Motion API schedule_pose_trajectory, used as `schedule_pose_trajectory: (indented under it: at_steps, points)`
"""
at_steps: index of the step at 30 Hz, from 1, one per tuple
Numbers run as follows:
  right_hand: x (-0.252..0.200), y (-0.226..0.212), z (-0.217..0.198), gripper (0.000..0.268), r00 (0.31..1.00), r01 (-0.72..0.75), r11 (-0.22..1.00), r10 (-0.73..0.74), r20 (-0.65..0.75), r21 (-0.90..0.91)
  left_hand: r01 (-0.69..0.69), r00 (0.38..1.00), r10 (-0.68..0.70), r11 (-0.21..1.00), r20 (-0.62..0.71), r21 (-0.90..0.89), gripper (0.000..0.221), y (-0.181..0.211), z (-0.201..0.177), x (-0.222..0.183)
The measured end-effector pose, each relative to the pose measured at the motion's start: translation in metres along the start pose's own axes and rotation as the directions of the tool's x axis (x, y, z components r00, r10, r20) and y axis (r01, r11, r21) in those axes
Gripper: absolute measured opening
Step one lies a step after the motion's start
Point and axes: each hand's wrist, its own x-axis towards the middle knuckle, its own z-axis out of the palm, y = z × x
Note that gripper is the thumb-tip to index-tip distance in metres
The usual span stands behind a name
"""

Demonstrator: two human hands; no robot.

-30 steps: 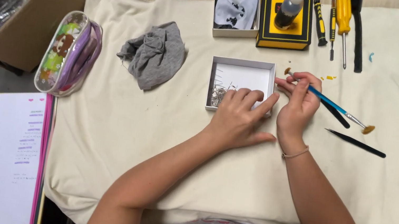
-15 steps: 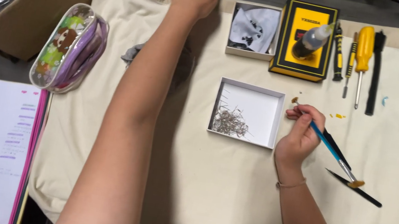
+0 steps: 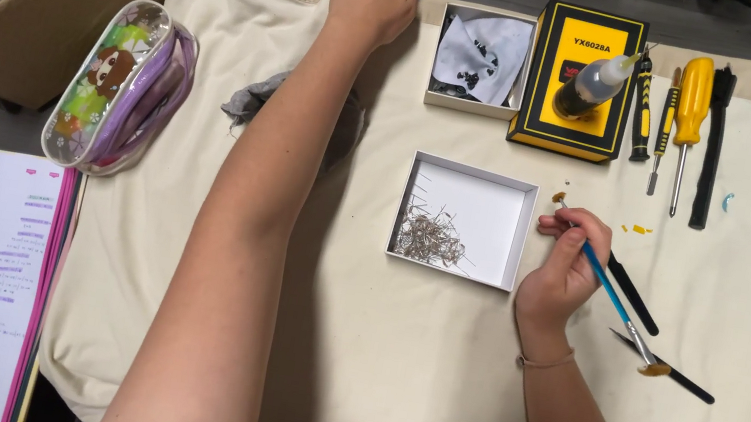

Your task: Applying liquid to the inner rim of a small box containing metal pins using a brush and a squeeze bottle.

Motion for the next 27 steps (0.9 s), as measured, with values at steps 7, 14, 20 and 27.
schedule_pose_trajectory:
  at_steps: [7,14,20,27]
  points:
    - [-0.001,0.004,0.001,0.028,0.999,-0.031,0.999,0.032,-0.010,0.013,-0.015,0.999,0.017,0.999,0.033,-0.044,0.049,0.005,-0.026,-0.014]
    - [-0.005,-0.010,-0.001,0.019,0.999,0.027,0.999,-0.025,0.046,-0.042,-0.289,0.950,0.209,0.867,-0.232,-0.406,0.059,0.089,-0.111,-0.098]
    - [-0.003,-0.037,-0.024,0.033,0.844,0.516,0.805,-0.421,0.331,-0.292,-0.734,0.505,0.351,0.655,-0.788,-0.178,0.032,0.162,-0.178,-0.217]
    - [-0.030,-0.111,-0.032,0.014,0.626,0.597,0.770,-0.271,0.732,-0.225,-0.577,0.595,0.356,0.813,-0.720,-0.075,0.034,0.141,-0.187,-0.266]
